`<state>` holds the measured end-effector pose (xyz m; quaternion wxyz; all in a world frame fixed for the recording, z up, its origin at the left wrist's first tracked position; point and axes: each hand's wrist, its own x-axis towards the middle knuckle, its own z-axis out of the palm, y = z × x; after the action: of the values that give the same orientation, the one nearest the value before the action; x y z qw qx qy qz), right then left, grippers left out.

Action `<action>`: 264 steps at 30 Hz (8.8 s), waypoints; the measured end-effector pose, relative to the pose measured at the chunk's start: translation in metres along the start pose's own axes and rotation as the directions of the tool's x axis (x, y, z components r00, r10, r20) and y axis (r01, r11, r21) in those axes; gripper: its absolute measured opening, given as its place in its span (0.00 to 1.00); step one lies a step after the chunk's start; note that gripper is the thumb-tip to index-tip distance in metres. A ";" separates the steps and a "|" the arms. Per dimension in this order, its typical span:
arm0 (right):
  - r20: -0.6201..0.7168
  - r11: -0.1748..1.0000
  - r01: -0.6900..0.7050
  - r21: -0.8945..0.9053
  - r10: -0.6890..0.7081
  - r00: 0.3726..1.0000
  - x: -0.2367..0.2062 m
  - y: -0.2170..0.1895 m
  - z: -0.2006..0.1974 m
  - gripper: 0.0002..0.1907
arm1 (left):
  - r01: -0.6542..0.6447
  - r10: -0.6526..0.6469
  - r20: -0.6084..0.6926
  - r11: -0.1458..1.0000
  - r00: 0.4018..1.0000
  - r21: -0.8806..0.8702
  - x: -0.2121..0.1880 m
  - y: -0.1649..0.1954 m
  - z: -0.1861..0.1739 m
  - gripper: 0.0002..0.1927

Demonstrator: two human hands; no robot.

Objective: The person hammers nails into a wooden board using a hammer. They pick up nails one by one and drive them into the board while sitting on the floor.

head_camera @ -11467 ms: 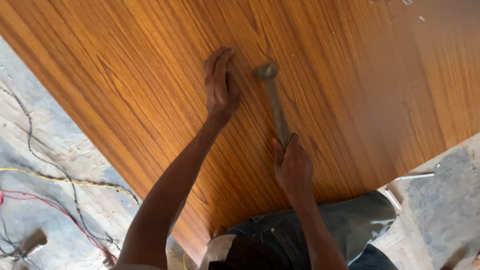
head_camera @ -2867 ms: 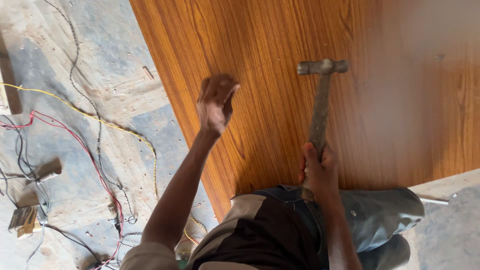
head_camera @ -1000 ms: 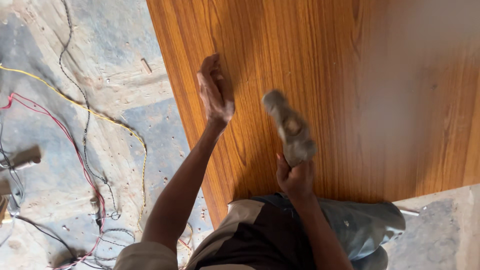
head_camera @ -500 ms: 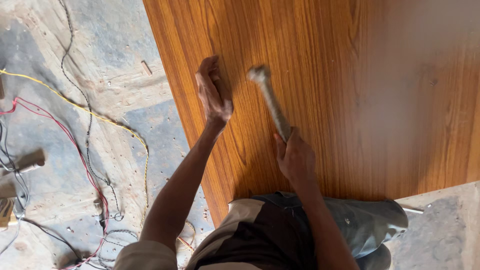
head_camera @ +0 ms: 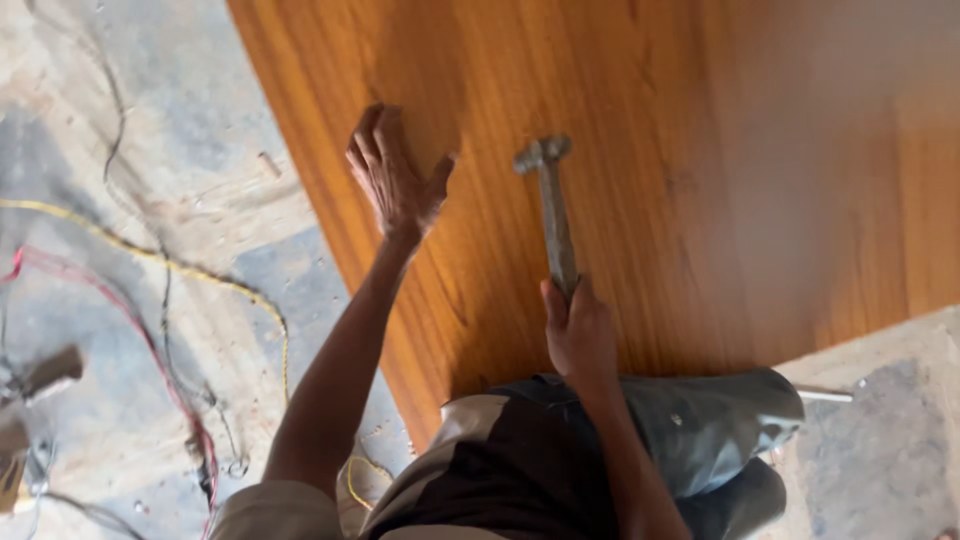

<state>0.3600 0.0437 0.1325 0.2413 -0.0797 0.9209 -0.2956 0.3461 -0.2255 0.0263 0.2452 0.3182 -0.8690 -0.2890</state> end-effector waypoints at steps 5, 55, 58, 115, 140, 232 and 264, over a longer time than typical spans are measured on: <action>0.207 0.762 -0.394 0.514 0.336 0.919 -0.055 0.020 -0.030 0.20 | 0.033 -0.053 0.042 0.924 0.998 0.382 0.045 0.027 0.031 0.37; 0.130 0.930 0.364 -0.059 -0.354 0.926 -0.018 -0.084 0.034 0.16 | -0.228 0.220 -0.168 0.973 0.961 -0.032 -0.033 -0.074 -0.078 0.02; 0.083 0.884 0.445 -0.145 -0.437 0.896 -0.018 -0.086 0.047 0.17 | -0.222 0.217 -0.175 0.975 0.960 -0.011 -0.034 -0.077 -0.074 0.01; 0.154 0.789 0.547 -0.279 -0.525 0.837 0.001 -0.064 0.077 0.19 | 0.354 -0.759 0.425 -0.271 0.493 -0.895 -0.064 -0.158 -0.025 0.22; 0.533 0.887 -0.271 0.374 0.034 0.846 -0.045 0.025 0.045 0.29 | -0.048 0.174 0.301 0.922 0.937 -0.385 -0.028 0.077 -0.056 0.22; -0.177 0.501 0.857 -0.121 -0.860 0.478 -0.020 -0.078 0.098 0.16 | 0.312 -0.310 0.055 0.905 0.949 -0.289 -0.102 -0.110 -0.066 0.43; 0.015 0.728 0.661 -0.181 -0.670 0.742 0.004 -0.069 0.112 0.19 | 0.255 -0.239 0.092 0.877 0.967 -0.408 -0.112 -0.124 -0.052 0.58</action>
<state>0.4121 -0.0705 0.0918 0.0879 -0.4176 0.8591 -0.2825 0.5047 -0.2438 -0.0457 0.2515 0.3610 -0.7442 -0.5026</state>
